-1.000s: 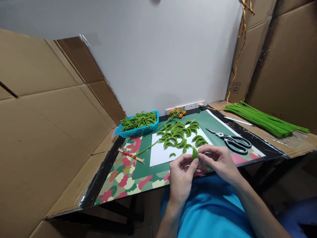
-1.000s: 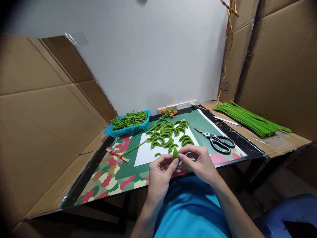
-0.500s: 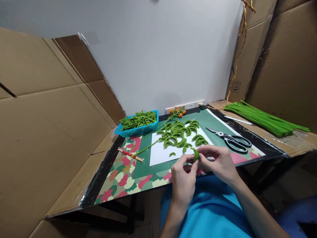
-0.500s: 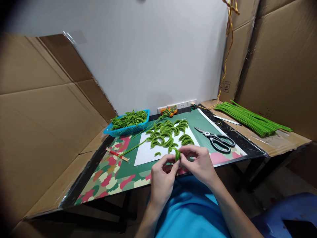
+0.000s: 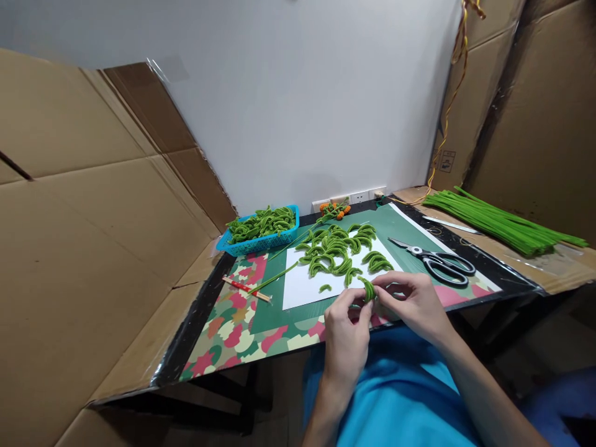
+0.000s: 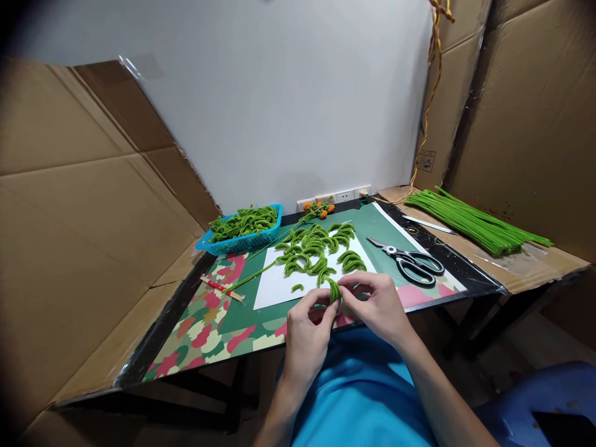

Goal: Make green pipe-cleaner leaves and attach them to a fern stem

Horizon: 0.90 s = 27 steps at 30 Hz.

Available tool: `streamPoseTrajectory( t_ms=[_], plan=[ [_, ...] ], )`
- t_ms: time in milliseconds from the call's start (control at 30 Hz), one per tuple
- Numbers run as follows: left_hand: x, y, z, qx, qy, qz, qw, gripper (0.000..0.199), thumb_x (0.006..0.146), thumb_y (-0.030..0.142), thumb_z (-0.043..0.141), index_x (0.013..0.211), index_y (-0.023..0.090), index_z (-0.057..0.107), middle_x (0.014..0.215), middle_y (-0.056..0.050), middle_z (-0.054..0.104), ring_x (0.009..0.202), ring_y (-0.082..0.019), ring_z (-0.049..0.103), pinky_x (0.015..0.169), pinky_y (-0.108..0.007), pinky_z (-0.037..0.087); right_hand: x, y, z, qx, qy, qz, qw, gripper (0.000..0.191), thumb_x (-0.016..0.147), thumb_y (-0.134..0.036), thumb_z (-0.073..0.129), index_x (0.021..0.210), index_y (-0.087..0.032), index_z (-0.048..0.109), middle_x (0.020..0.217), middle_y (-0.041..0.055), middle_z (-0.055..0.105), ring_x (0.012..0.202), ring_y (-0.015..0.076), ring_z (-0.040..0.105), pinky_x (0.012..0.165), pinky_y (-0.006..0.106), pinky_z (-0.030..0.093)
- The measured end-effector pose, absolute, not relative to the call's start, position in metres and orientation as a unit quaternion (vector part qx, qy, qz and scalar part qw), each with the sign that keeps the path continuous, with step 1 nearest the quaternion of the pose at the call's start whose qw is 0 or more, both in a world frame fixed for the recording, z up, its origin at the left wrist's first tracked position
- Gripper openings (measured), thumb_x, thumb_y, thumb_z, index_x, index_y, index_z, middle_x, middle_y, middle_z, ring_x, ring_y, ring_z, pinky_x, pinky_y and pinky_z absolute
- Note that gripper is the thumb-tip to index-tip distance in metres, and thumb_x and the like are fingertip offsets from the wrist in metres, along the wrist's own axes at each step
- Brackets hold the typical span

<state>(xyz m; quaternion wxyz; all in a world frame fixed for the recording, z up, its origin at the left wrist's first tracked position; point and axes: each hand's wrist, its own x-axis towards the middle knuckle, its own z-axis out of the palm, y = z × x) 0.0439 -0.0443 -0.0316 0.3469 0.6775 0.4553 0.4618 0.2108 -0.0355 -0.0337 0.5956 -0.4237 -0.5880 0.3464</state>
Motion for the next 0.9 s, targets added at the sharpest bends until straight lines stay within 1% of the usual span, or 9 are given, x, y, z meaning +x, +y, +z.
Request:
streamPoseTrajectory(
  t_ms=[133, 300, 467, 500, 567, 633, 700, 800, 900],
  plan=[
    [0.044, -0.044, -0.029, 0.69, 0.445, 0.453, 0.346, 0.011, 0.099, 0.022, 0.066, 0.103, 0.021, 0.076, 0.101, -0.008, 0.078, 0.09, -0.025, 0.077, 0.078, -0.032, 0.062, 0.21, -0.037, -0.036, -0.428, -0.572, 0.326, 0.619, 0.012, 0.087, -0.03, 0.079, 0.086, -0.019, 0.084, 0.083, 0.0073, 0.083, 0.069, 0.0222, 0.08, 0.063, 0.027, 0.066],
    [0.045, -0.046, -0.027, 0.682, 0.453, 0.454, 0.352, 0.011, 0.098, 0.024, 0.068, 0.105, 0.02, 0.076, 0.102, -0.009, 0.079, 0.09, -0.025, 0.077, 0.079, -0.031, 0.063, 0.209, -0.036, -0.036, -0.437, -0.544, 0.322, 0.64, 0.013, 0.084, -0.031, 0.082, 0.086, -0.018, 0.084, 0.086, 0.0088, 0.084, 0.071, 0.0243, 0.081, 0.064, 0.029, 0.068],
    [0.044, -0.045, -0.026, 0.605, 0.428, 0.505, 0.442, 0.021, 0.1, 0.038, 0.07, 0.107, 0.019, 0.075, 0.096, -0.006, 0.076, 0.082, -0.021, 0.076, 0.073, -0.028, 0.065, 0.21, -0.035, -0.033, -0.424, -0.523, 0.35, 0.652, 0.02, 0.087, -0.037, 0.085, 0.095, -0.019, 0.083, 0.085, 0.008, 0.081, 0.073, 0.0232, 0.079, 0.061, 0.028, 0.067],
    [0.043, -0.044, -0.025, 0.583, 0.42, 0.52, 0.462, 0.023, 0.1, 0.041, 0.072, 0.106, 0.019, 0.075, 0.091, -0.005, 0.075, 0.078, -0.02, 0.075, 0.071, -0.028, 0.065, 0.21, -0.034, -0.033, -0.416, -0.529, 0.339, 0.657, 0.022, 0.089, -0.037, 0.084, 0.104, -0.02, 0.082, 0.092, 0.0082, 0.081, 0.079, 0.0237, 0.079, 0.064, 0.029, 0.067],
    [0.042, -0.042, -0.023, 0.548, 0.401, 0.54, 0.497, 0.028, 0.098, 0.046, 0.074, 0.101, 0.018, 0.073, 0.08, -0.002, 0.071, 0.071, -0.018, 0.073, 0.065, -0.027, 0.064, 0.213, -0.035, -0.032, -0.392, -0.557, 0.299, 0.668, 0.031, 0.096, -0.034, 0.077, 0.125, -0.025, 0.078, 0.118, 0.0099, 0.079, 0.105, 0.0259, 0.077, 0.082, 0.034, 0.068],
    [0.041, -0.04, -0.022, 0.53, 0.38, 0.544, 0.528, 0.031, 0.097, 0.048, 0.075, 0.096, 0.017, 0.071, 0.072, 0.0, 0.068, 0.064, -0.017, 0.07, 0.06, -0.025, 0.062, 0.216, -0.037, -0.031, -0.365, -0.606, 0.264, 0.655, 0.031, 0.102, -0.03, 0.07, 0.132, -0.03, 0.076, 0.136, 0.0091, 0.073, 0.125, 0.027, 0.069, 0.101, 0.039, 0.062],
    [0.04, -0.038, -0.02, 0.518, 0.367, 0.545, 0.548, 0.031, 0.096, 0.049, 0.076, 0.095, 0.018, 0.07, 0.071, 0.001, 0.068, 0.057, -0.014, 0.067, 0.055, -0.023, 0.059, 0.219, -0.039, -0.029, -0.347, -0.654, 0.259, 0.62, 0.024, 0.105, -0.027, 0.065, 0.124, -0.03, 0.08, 0.129, 0.0079, 0.076, 0.122, 0.0259, 0.071, 0.103, 0.039, 0.059],
    [0.04, -0.037, -0.019, 0.501, 0.368, 0.558, 0.55, 0.032, 0.096, 0.05, 0.076, 0.094, 0.019, 0.069, 0.071, 0.002, 0.066, 0.051, -0.012, 0.064, 0.048, -0.02, 0.054, 0.221, -0.043, -0.026, -0.342, -0.682, 0.284, 0.581, 0.02, 0.105, -0.025, 0.066, 0.116, -0.029, 0.082, 0.109, 0.0069, 0.081, 0.103, 0.0239, 0.075, 0.091, 0.036, 0.061],
    [0.04, -0.036, -0.017, 0.512, 0.38, 0.565, 0.524, 0.033, 0.096, 0.05, 0.075, 0.092, 0.018, 0.069, 0.071, 0.002, 0.066, 0.053, -0.012, 0.064, 0.049, -0.02, 0.053, 0.22, -0.045, -0.023, -0.345, -0.688, 0.324, 0.551, 0.019, 0.104, -0.028, 0.066, 0.114, -0.026, 0.082, 0.107, 0.008, 0.081, 0.098, 0.0239, 0.076, 0.087, 0.036, 0.062]
  ],
)
